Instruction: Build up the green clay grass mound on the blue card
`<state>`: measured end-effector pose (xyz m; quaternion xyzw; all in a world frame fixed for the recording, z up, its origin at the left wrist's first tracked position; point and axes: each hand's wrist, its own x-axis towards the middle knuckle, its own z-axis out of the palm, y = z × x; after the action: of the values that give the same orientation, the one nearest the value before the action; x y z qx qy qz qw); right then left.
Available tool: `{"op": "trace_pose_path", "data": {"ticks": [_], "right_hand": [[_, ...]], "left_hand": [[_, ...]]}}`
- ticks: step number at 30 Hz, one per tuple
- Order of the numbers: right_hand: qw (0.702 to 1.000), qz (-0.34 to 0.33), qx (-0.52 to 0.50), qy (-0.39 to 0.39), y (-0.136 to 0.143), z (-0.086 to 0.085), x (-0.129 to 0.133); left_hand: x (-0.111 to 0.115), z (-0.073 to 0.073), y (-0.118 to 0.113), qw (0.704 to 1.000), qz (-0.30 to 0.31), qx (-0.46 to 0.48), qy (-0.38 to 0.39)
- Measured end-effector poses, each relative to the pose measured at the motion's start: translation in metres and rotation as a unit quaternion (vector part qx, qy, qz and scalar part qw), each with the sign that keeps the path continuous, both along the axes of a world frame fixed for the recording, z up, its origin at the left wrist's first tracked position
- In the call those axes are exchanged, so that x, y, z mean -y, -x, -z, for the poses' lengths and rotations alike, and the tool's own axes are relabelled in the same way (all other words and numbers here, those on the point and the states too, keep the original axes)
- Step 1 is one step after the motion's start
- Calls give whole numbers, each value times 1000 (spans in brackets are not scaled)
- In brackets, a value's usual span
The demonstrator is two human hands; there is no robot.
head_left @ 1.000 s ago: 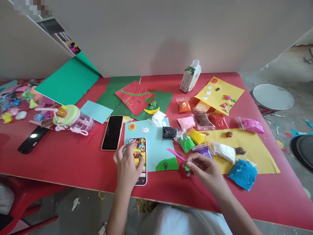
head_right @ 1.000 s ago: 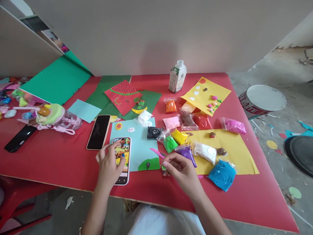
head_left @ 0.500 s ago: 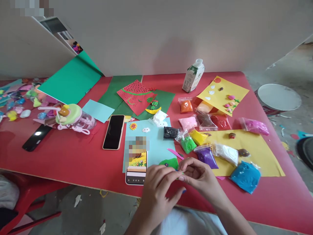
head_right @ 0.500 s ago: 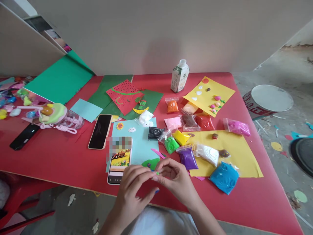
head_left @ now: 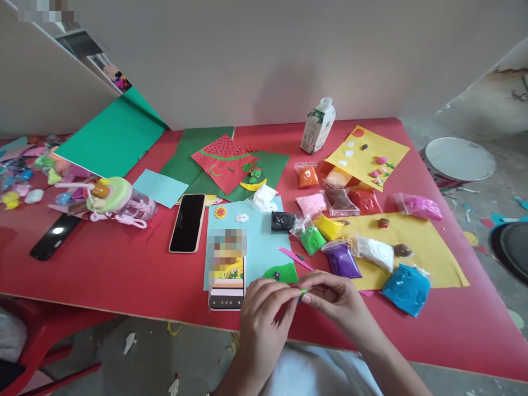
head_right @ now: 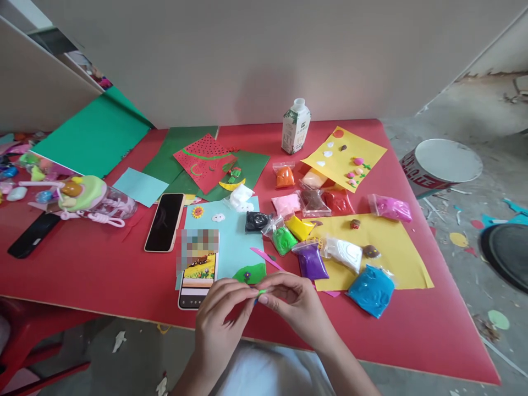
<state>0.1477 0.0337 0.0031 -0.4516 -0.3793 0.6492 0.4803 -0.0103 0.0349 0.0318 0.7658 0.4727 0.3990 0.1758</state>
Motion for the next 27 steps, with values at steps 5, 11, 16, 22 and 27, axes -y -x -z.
{"op": "trace_pose_path", "data": {"ticks": [5,11,16,22,27], "right_hand": [[999,30,32,9,-2,-2,1],[999,1,41,11,-10,1,5],[998,13,67,0,-15,0,0],[997,36,66,1,-12,-1,-3],[996,27,74,-30,-4,-7,2]], "left_hand": [[4,2,-2,1000,-1,0,22],[7,1,-3,995,5,74,68],[6,6,-2,958,12,193,210],[7,14,2,876,29,304,372],[6,13,-1,903,-7,261,341]]}}
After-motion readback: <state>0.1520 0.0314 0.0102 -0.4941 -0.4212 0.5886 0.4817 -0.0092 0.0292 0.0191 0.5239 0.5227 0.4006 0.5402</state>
